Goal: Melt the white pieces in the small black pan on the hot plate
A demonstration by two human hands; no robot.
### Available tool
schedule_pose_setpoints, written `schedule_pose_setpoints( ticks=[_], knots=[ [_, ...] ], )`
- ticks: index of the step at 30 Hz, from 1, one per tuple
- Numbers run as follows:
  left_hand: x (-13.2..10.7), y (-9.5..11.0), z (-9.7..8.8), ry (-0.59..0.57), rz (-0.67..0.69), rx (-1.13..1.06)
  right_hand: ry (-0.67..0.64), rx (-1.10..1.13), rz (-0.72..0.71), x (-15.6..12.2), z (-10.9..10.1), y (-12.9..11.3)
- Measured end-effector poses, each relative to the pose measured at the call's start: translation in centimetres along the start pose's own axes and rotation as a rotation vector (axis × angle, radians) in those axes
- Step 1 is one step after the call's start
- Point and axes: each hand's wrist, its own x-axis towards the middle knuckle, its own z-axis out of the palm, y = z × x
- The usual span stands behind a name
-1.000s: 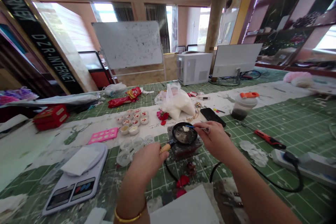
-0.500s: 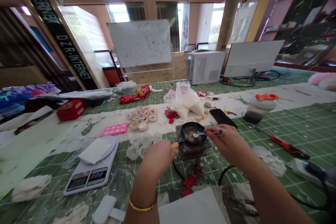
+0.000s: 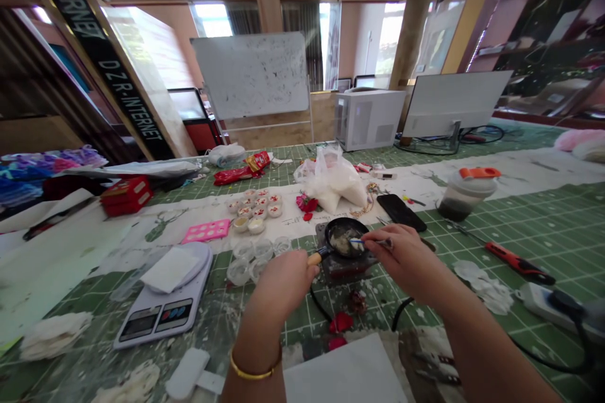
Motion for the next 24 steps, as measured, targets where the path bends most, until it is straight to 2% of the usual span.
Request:
schedule_pose_setpoints(
  ticks=[6,11,16,21,24],
  knots=[
    [-0.07,0.08,0.01,-0.004,0.000,-0.006,0.024,0.023,-0.060,-0.17,0.01,-0.44],
    [-0.09,-0.01,0.08,0.003,0.003,-0.019,0.056,-0.036,0.064,0.17,0.05,0.06],
    [-0.13,0.18,0.12,0.012,-0.010,0.004,-0.005,0.016,-0.022,-0.05,-0.26,-0.31],
    [-0.30,0.69,0.45,0.027,-0.008,0.015,0.058,-0.055,0.058,-0.04,0.06,-0.10],
    [-0.17,0.88,0.84,0.041,-0.002,0.042,0.016,-0.005,-0.019,-0.11,0.33,0.11]
  ],
)
